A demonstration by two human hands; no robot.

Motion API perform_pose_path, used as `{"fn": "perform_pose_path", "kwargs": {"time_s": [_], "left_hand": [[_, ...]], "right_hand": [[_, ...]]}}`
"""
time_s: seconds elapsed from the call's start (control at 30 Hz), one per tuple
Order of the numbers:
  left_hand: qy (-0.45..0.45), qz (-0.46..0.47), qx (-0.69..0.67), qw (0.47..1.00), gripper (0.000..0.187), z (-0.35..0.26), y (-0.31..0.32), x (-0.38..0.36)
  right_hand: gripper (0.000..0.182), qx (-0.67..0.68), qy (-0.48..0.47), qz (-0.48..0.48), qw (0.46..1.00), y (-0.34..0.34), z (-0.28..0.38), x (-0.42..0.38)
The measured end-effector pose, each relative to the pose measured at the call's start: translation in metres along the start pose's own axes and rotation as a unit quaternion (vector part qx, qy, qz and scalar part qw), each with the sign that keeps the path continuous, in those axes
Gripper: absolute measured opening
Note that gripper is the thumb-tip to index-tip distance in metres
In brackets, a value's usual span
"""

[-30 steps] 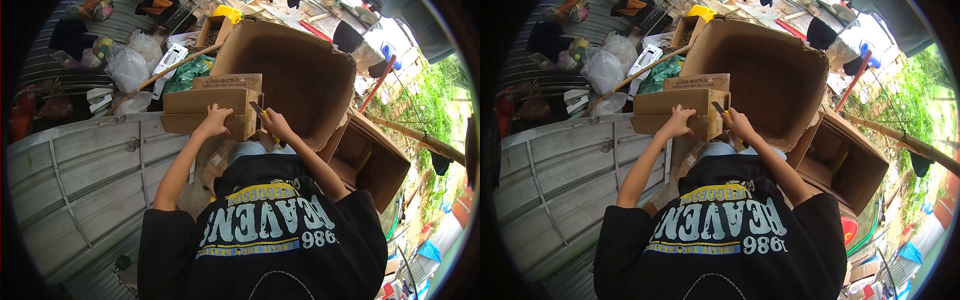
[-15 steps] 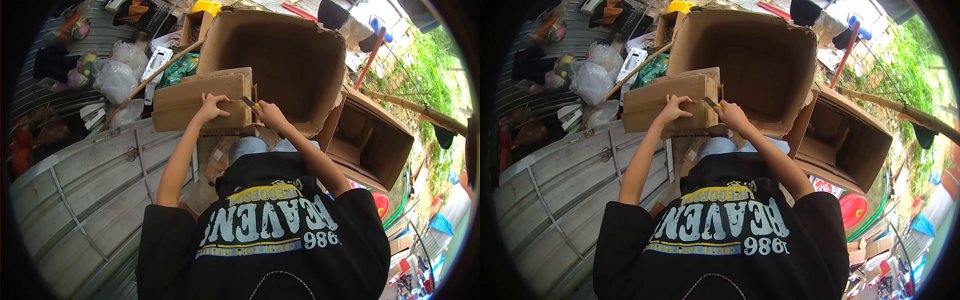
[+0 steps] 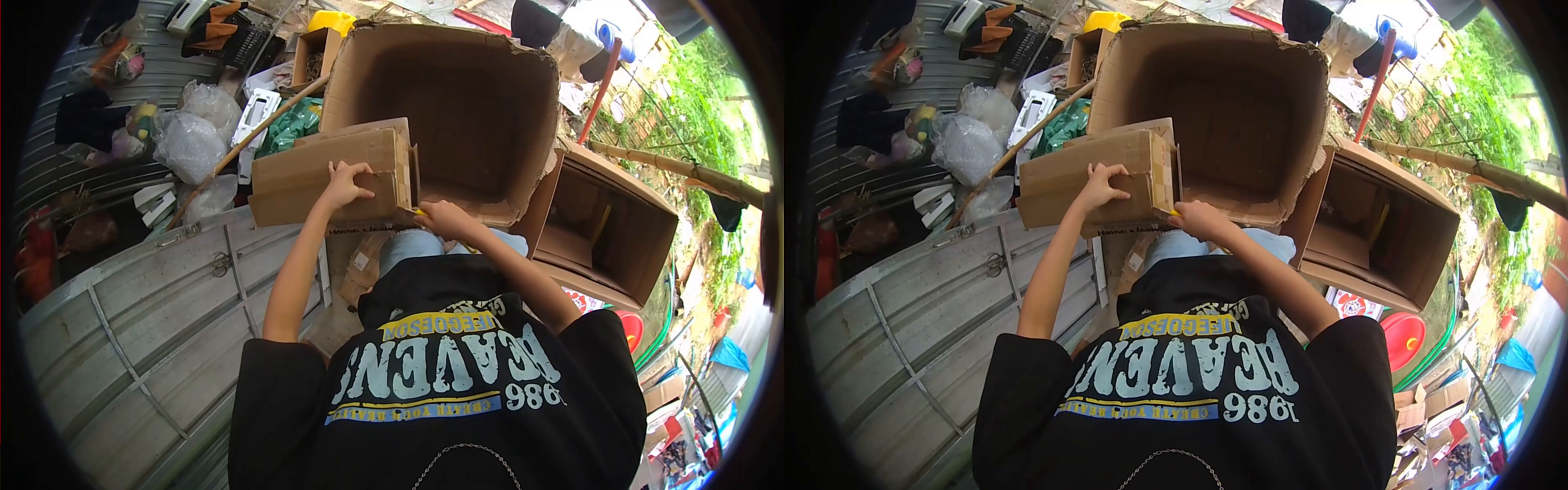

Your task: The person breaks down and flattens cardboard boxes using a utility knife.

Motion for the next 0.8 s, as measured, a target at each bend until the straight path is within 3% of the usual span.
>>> {"fn": "perform_pose_path", "kwargs": {"time_s": [0.03, 0.13, 0.17, 0.2, 0.23, 0.27, 0.3, 0.43, 0.5, 0.53, 0.63, 0.73, 0.8], "left_hand": [[0.012, -0.008, 0.012, 1.000, 0.042, -0.005, -0.002, -0.004], [0.042, -0.057, 0.060, 0.996, 0.038, -0.035, -0.014, -0.024], [0.072, -0.085, 0.073, 0.991, 0.034, -0.049, -0.020, -0.030], [0.101, -0.113, 0.084, 0.985, 0.031, -0.063, -0.025, -0.038], [0.153, -0.173, 0.131, 0.964, 0.024, -0.084, -0.032, -0.050], [0.152, -0.178, 0.130, 0.963, 0.024, -0.091, -0.027, -0.059], [0.140, -0.186, 0.147, 0.961, 0.022, -0.096, -0.023, -0.067], [0.152, -0.243, 0.211, 0.934, 0.016, -0.095, -0.007, -0.103], [0.154, -0.265, 0.217, 0.927, 0.015, -0.081, 0.009, -0.121], [0.160, -0.284, 0.220, 0.919, 0.013, -0.078, 0.013, -0.129], [0.227, -0.275, 0.227, 0.906, 0.014, -0.076, 0.031, -0.156], [0.241, -0.261, 0.235, 0.905, 0.015, -0.068, 0.034, -0.171], [0.224, -0.237, 0.173, 0.929, 0.014, -0.057, 0.027, -0.175]], "right_hand": [[0.031, 0.044, 0.027, 0.111, 0.992, 0.005, -0.003, -0.002], [0.032, 0.052, 0.049, 0.124, 0.990, -0.017, -0.002, -0.007], [0.038, 0.055, 0.041, 0.053, 0.996, -0.023, -0.012, -0.002], [0.038, 0.052, 0.037, 0.051, 0.997, -0.026, -0.009, 0.001], [0.041, 0.106, 0.060, -0.038, 0.992, -0.042, -0.007, 0.003], [0.044, 0.160, 0.082, -0.126, 0.976, -0.056, -0.007, 0.002], [0.052, 0.213, 0.088, -0.156, 0.960, -0.053, -0.008, 0.009], [0.053, 0.236, 0.063, -0.200, 0.949, -0.021, 0.005, 0.045], [0.048, 0.333, 0.159, -0.159, 0.916, -0.001, -0.002, 0.053], [0.048, 0.331, 0.154, -0.157, 0.917, -0.001, 0.000, 0.058], [0.051, 0.386, 0.181, -0.185, 0.886, 0.008, 0.000, 0.051], [0.055, 0.387, 0.164, -0.231, 0.878, 0.005, 0.011, 0.053], [0.054, 0.386, 0.163, -0.210, 0.883, 0.008, 0.021, 0.052]]}}
Point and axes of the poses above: each hand's wrist, its own x-axis towards the middle knuckle, its own y-axis out of the palm, z = x × y, the point moved 8 cm from there along x, towards the middle knuckle, and after that the axes turned 5 degrees about y, right-handed, at the moved point
